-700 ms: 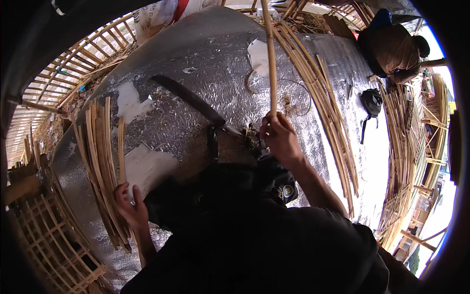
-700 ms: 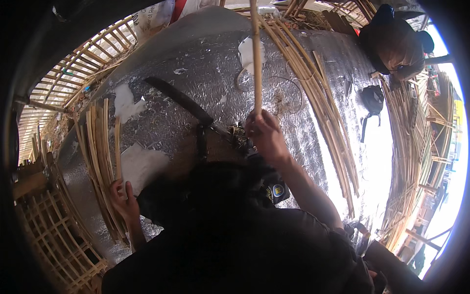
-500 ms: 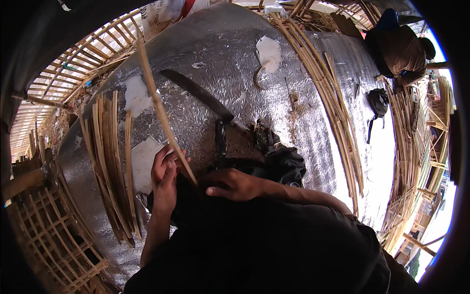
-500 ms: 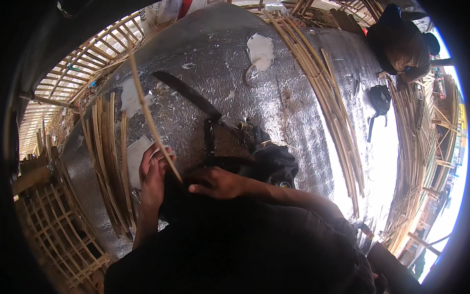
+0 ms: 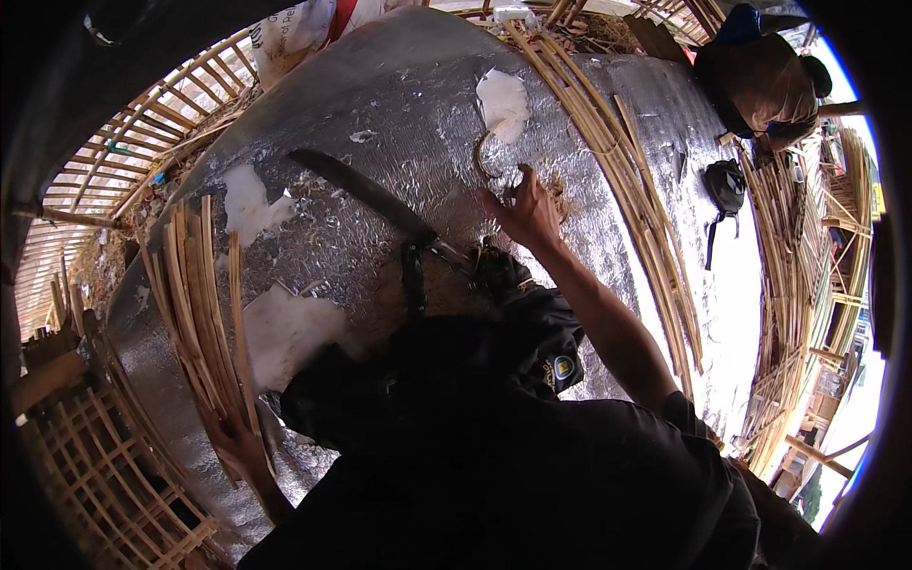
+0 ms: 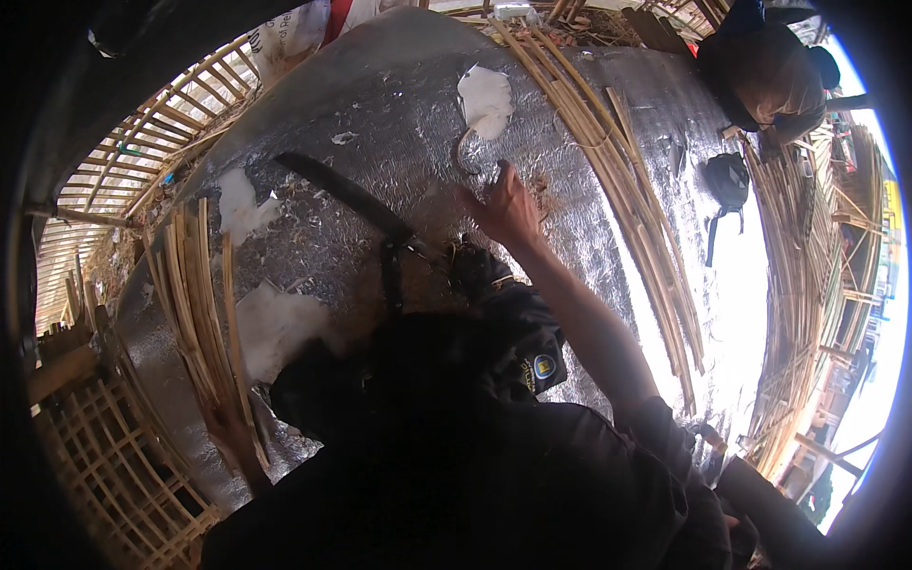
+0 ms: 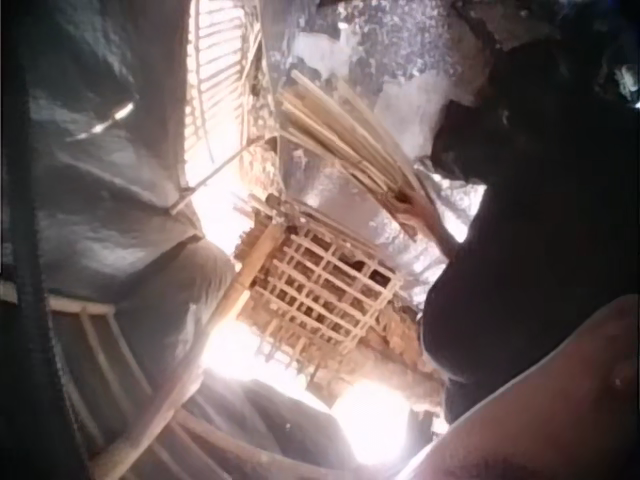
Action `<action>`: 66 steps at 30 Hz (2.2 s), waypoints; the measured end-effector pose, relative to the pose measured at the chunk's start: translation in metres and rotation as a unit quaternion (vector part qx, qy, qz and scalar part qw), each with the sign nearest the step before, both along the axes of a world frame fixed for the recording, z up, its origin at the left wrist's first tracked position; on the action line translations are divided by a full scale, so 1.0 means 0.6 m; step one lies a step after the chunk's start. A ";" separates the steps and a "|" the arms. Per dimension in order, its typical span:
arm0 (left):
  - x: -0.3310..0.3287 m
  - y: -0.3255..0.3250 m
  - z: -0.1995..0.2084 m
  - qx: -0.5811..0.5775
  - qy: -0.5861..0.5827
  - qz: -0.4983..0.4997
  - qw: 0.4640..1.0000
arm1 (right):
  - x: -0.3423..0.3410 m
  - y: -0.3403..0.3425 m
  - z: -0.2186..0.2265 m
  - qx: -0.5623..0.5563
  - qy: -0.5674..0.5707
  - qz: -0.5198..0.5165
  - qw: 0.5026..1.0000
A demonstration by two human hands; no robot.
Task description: The person splits bamboo strips using a large knife, holding the bamboo against their lap and a surface while striking it with the blade.
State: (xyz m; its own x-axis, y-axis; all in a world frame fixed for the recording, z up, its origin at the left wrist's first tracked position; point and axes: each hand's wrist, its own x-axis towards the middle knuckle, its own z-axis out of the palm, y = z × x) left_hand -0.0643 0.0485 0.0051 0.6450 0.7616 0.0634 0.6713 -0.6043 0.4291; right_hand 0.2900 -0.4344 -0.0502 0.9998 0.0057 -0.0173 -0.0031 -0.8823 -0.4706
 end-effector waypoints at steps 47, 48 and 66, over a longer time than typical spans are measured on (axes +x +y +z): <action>0.599 0.080 0.355 -0.220 -0.307 -0.113 0.919 | -0.047 -0.367 -0.015 -0.014 -0.040 -0.142 0.989; 0.599 -0.043 0.325 -0.156 -0.257 -0.149 0.942 | -0.072 -0.376 -0.003 0.003 -0.010 -0.148 0.989; 0.517 -0.326 0.290 0.120 -0.069 -0.576 0.806 | -0.072 -0.106 0.169 0.193 0.195 0.205 0.939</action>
State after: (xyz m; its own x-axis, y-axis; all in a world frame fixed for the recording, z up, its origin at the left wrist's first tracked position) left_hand 0.2460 -0.1473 0.1788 0.8894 -0.3819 0.2514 -0.4382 -0.8689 0.2302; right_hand 0.2469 -0.4979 0.0511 0.8296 0.4710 -0.2998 0.0614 -0.6107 -0.7895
